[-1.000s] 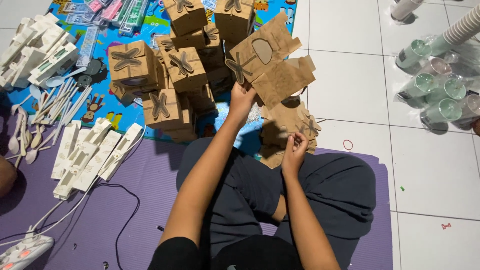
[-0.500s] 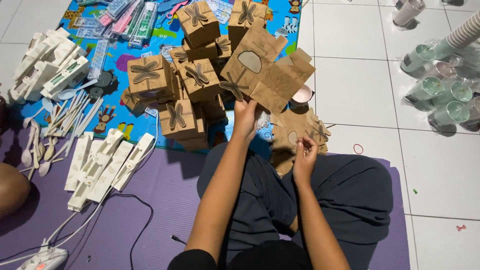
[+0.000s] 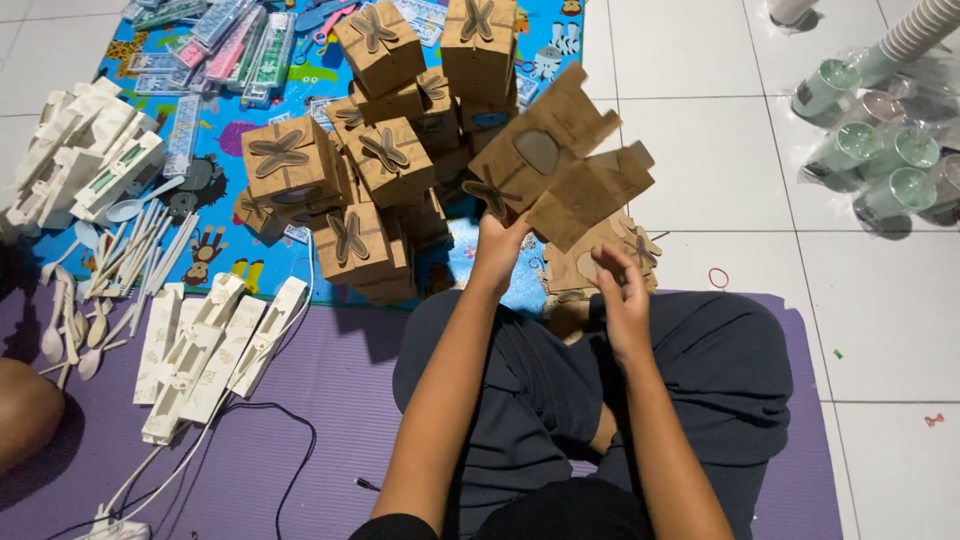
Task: Assembling small cardboard gift boxes and placing small pink cups inside them.
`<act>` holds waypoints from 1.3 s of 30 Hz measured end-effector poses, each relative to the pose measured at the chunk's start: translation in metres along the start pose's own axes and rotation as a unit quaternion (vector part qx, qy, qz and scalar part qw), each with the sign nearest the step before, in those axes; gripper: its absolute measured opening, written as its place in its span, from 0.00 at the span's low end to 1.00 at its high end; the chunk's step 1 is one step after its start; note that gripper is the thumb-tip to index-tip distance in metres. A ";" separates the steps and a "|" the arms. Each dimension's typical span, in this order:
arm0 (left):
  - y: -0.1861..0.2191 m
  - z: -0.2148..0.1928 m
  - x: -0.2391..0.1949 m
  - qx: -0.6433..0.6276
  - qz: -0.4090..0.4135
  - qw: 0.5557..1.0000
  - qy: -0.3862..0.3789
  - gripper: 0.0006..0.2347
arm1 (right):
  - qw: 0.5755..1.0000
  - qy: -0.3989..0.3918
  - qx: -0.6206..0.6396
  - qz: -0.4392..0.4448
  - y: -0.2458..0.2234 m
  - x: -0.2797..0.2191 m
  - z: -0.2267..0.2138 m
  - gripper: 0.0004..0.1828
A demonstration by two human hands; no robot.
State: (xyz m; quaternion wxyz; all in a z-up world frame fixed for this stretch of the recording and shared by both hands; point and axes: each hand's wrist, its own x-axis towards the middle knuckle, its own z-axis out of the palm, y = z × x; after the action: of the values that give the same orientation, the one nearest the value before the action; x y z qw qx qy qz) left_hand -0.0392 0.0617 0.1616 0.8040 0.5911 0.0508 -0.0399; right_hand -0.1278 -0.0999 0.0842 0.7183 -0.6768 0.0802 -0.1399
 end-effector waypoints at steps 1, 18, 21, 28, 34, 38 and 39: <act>0.004 0.001 -0.003 -0.003 -0.005 1.000 -0.003 0.28 | 1.000 -0.020 0.000 -0.007 -0.005 0.002 0.000 0.24; -0.065 -0.030 0.027 0.096 0.073 0.991 -0.065 0.28 | 0.986 0.164 0.004 0.002 0.030 0.046 -0.027 0.22; -0.054 -0.023 0.019 0.184 0.112 0.974 -0.076 0.27 | 0.985 0.168 -0.045 -0.021 0.063 0.044 -0.050 0.21; -0.039 -0.012 0.002 0.314 0.191 0.926 -0.090 0.40 | 0.988 0.105 -0.095 -0.059 0.007 0.032 -0.026 0.29; -0.041 -0.012 0.005 0.316 0.223 0.918 -0.082 0.43 | 0.989 0.056 -0.100 -0.089 -0.054 0.022 -0.005 0.34; -0.036 -0.012 0.000 0.322 0.218 0.916 -0.098 0.43 | 0.990 0.050 -0.085 -0.101 -0.053 0.020 -0.008 0.36; -0.035 -0.012 0.000 0.323 0.218 0.916 -0.098 0.43 | 0.990 0.050 -0.084 -0.101 -0.044 0.022 -0.012 0.36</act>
State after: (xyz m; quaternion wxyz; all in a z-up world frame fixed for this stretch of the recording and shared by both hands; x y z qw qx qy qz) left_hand -0.0436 0.0632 0.1247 0.5594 0.8078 -0.1742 0.0647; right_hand -0.1143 -0.1200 0.1285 0.6365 -0.7312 0.0589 -0.2381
